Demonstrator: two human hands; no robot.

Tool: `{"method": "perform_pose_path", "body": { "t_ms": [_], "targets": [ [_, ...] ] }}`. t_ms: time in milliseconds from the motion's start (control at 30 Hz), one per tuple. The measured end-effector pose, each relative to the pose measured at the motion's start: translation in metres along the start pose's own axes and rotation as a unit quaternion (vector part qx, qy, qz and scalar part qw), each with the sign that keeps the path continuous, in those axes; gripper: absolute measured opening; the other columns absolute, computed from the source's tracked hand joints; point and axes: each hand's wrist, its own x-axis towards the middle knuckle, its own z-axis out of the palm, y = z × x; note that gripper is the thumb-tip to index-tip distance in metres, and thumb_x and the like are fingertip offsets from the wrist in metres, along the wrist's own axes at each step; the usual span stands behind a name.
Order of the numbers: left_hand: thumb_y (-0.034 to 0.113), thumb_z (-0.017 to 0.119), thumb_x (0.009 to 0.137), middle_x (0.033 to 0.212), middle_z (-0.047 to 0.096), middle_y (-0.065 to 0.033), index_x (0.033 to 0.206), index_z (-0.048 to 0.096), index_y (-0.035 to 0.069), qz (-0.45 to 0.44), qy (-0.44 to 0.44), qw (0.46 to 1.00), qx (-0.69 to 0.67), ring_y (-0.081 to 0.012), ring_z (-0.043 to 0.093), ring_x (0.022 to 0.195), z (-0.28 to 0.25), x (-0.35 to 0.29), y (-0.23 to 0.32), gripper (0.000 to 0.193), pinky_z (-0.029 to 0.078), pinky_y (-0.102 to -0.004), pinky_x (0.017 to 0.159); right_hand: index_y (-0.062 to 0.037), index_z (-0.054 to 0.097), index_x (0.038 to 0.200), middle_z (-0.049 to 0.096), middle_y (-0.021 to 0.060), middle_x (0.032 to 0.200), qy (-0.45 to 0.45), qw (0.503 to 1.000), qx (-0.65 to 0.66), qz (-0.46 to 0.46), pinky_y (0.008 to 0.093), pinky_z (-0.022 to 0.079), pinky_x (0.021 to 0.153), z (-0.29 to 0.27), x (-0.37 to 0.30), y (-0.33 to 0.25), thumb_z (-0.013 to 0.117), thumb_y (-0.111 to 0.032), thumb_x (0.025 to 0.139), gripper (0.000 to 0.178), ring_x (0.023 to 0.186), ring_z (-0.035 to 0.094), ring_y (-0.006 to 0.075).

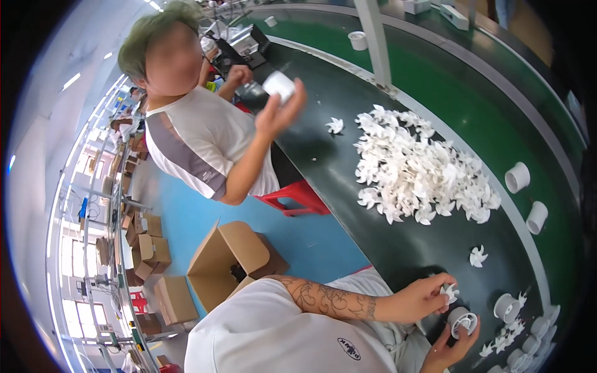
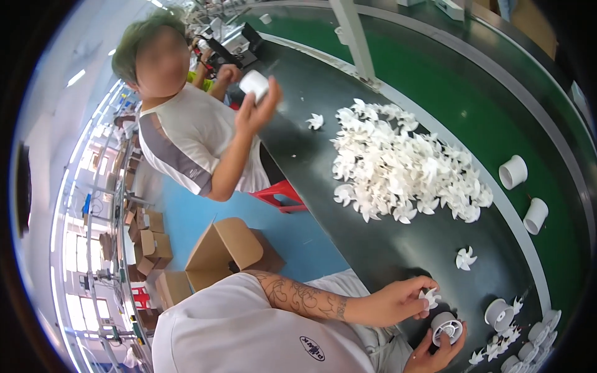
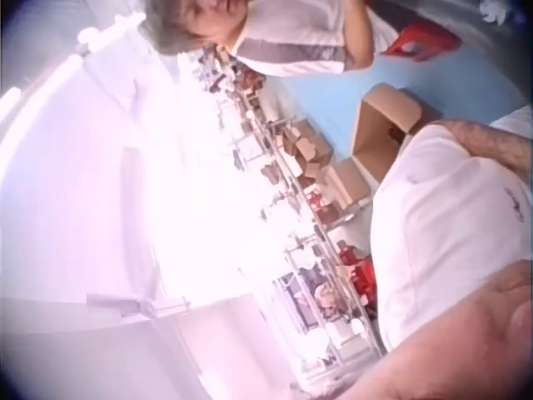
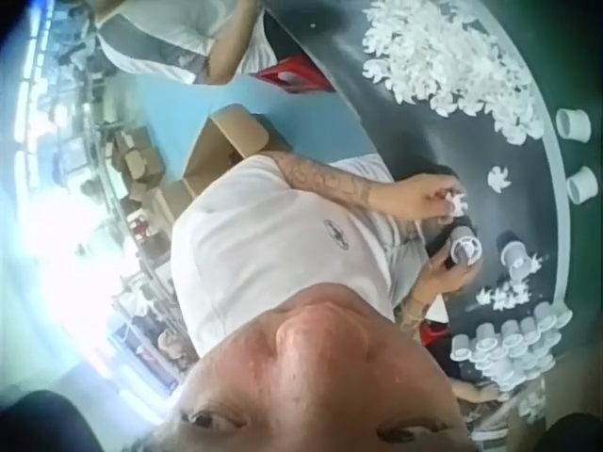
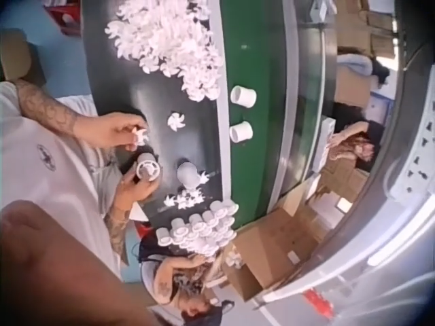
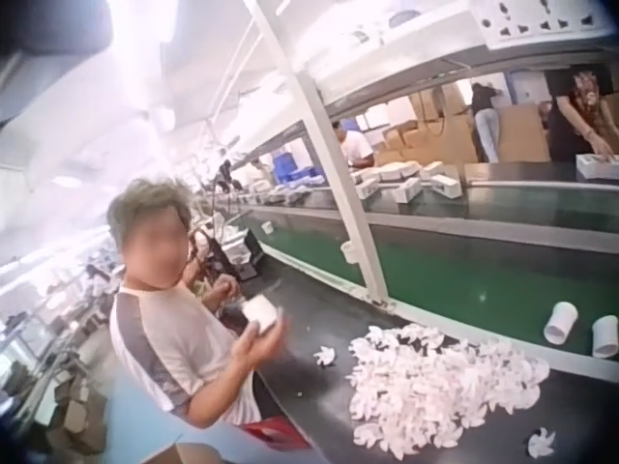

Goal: The person assembles electronic fan or light parts by hand, inserting fan components and electronic units into white plastic housings.

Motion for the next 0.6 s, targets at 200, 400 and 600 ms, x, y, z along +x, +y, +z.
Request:
{"method": "perform_pose_path", "body": {
  "t_ms": [200, 400, 600],
  "targets": [
    [0.013, 0.051, 0.1, 0.084, 0.061, -0.0038, 0.109, 0.053, 0.0, -0.008, -0.018, 0.999, -0.029, -0.0073, 0.056, 0.074, -0.007, -0.002, -0.008, 0.016, 0.048, -0.0246, 0.067, 0.0072, 0.064, 0.104, 0.064, 0.0272, 0.104, 0.014, 0.998, -0.002, 0.064, 0.0474, 0.05, 0.086, -0.001, 0.011, -0.016, 0.079, -0.019, 0.081, 0.038, 0.094, 0.062, 0.0448],
    [0.016, 0.059, 0.098, 0.087, 0.064, -0.0039, 0.107, 0.055, 0.001, -0.012, -0.041, 0.997, 0.065, -0.0071, 0.059, 0.075, -0.01, -0.003, 0.01, 0.018, 0.048, -0.0247, 0.065, 0.0064, 0.064, 0.102, 0.066, 0.0215, 0.093, 0.019, 0.997, -0.07, 0.03, 0.0435, 0.054, 0.076, 0.001, 0.012, -0.016, 0.076, -0.019, 0.084, 0.034, 0.084, 0.065, 0.038],
    [0.009, 0.057, 0.098, 0.102, 0.065, -0.0064, 0.115, 0.051, 0.003, 0.076, -0.003, 0.997, -0.015, -0.0129, 0.064, 0.1, -0.021, 0.004, 0.035, 0.019, 0.051, -0.0272, 0.082, -0.0014, 0.056, 0.116, 0.062, 0.0146, 0.114, 0.179, 0.665, 0.622, 0.372, 0.0414, 0.05, 0.095, 0.013, 0.043, -0.02, 0.053, -0.015, 0.098, 0.023, 0.105, 0.062, 0.0274]
  ]
}}
